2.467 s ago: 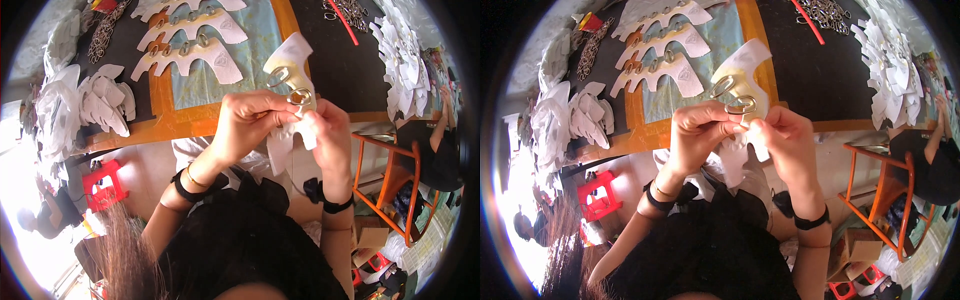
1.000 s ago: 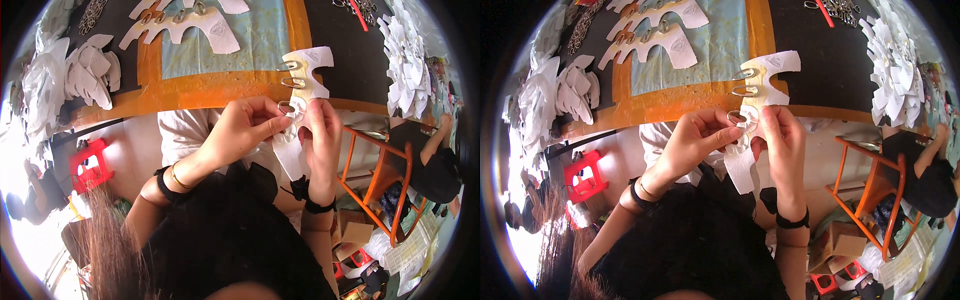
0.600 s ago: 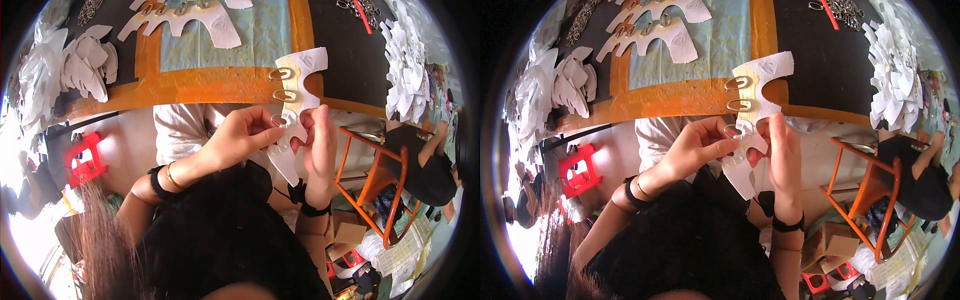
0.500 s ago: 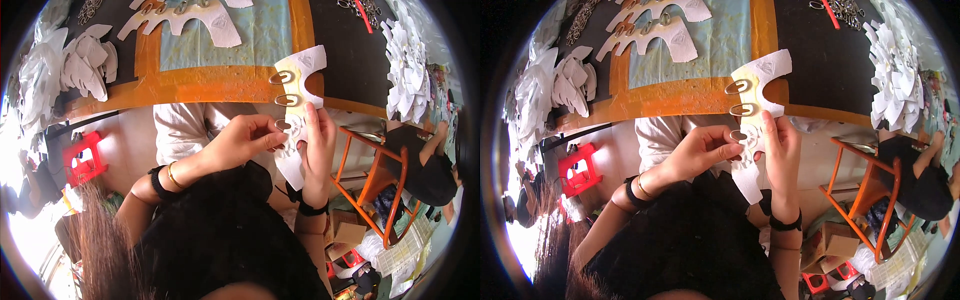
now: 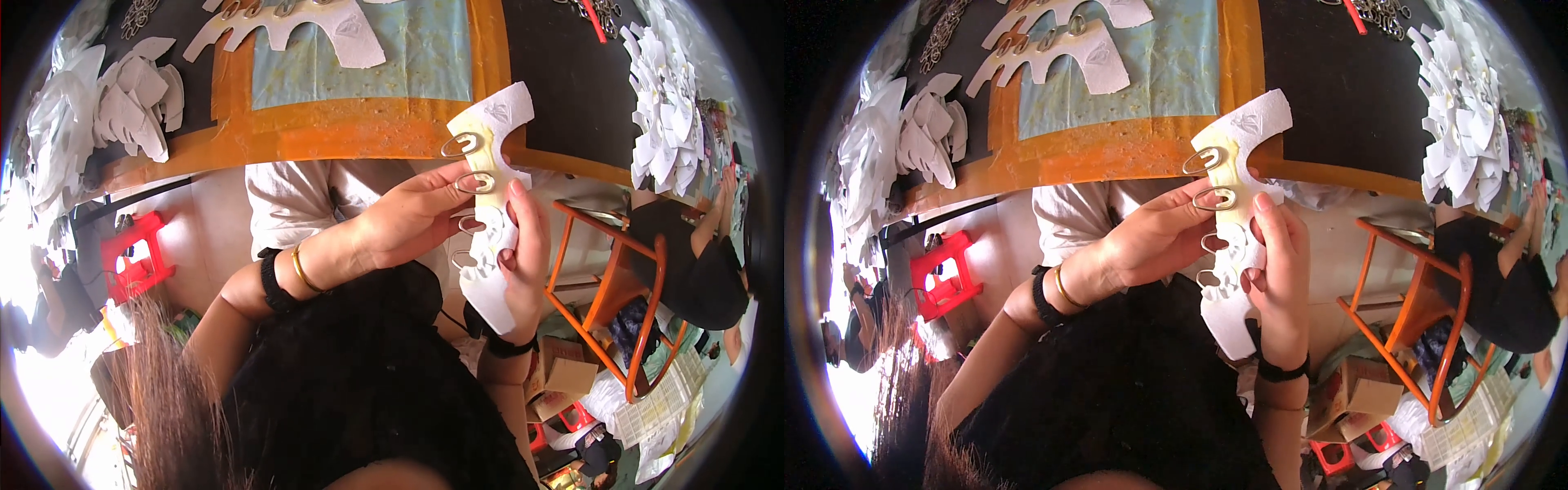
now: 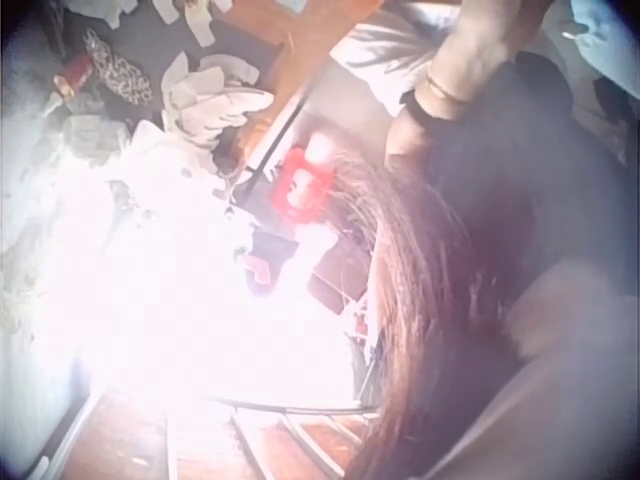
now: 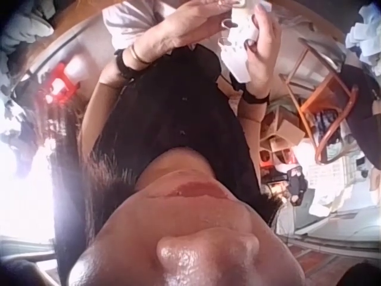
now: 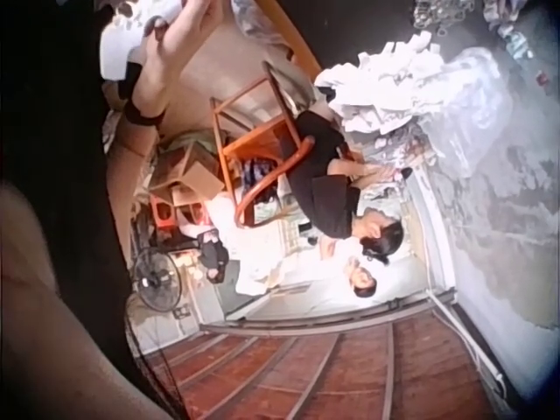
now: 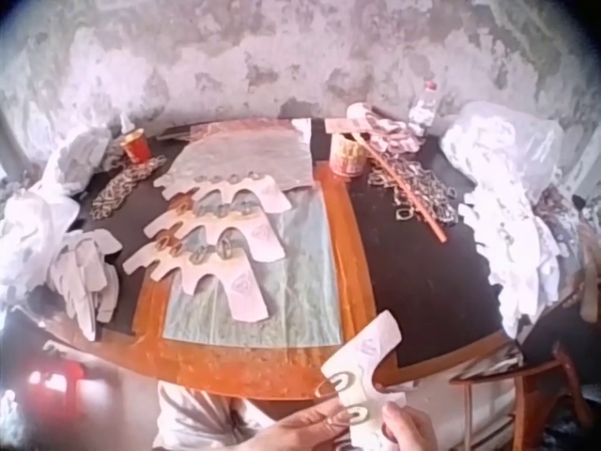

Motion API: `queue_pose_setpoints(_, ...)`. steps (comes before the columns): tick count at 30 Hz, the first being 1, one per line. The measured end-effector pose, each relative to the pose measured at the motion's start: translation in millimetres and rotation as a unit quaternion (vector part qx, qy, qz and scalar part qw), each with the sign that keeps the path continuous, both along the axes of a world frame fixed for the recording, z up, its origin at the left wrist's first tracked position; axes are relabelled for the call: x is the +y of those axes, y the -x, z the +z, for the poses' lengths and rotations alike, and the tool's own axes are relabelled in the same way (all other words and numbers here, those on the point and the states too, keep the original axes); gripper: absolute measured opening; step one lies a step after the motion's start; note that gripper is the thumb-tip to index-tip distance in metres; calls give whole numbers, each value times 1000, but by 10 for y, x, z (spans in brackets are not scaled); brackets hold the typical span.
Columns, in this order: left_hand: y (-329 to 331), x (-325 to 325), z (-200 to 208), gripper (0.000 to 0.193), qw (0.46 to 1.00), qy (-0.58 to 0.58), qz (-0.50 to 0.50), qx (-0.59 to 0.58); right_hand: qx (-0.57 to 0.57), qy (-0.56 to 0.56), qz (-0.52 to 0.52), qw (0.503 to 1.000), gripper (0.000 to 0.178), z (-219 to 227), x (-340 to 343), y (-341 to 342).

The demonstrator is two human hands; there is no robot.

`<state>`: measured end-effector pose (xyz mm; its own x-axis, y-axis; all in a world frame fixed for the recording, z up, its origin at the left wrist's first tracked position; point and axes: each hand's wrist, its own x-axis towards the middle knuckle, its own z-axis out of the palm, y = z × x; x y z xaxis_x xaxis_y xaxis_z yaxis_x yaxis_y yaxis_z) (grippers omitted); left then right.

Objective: Assembling shoe components by attaching metal eyelet rings and applying adhesive.

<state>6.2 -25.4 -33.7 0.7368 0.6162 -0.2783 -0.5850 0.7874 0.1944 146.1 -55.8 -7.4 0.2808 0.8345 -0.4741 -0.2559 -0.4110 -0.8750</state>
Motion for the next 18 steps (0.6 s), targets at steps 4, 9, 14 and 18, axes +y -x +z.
queue_pose_setpoints(4, 40, -15, 90, 20, 999, -22, 22, 38, -9, 7, -15, 1000, 35, 5, -56, -8)
queue_pose_setpoints(9, 86, -23, 124, 23, 997, -48, 52, 38, 77, -1, 17, 997, 24, 34, -49, -3)
queue_pose_setpoints(14, 77, 28, 265, 25, 998, -40, 39, -8, 160, -9, 49, 986, 14, 83, -25, -16)
queue_pose_setpoints(18, 122, 53, 276, 27, 995, -79, 52, 35, 167, -15, 51, 985, 22, 181, 68, 91)
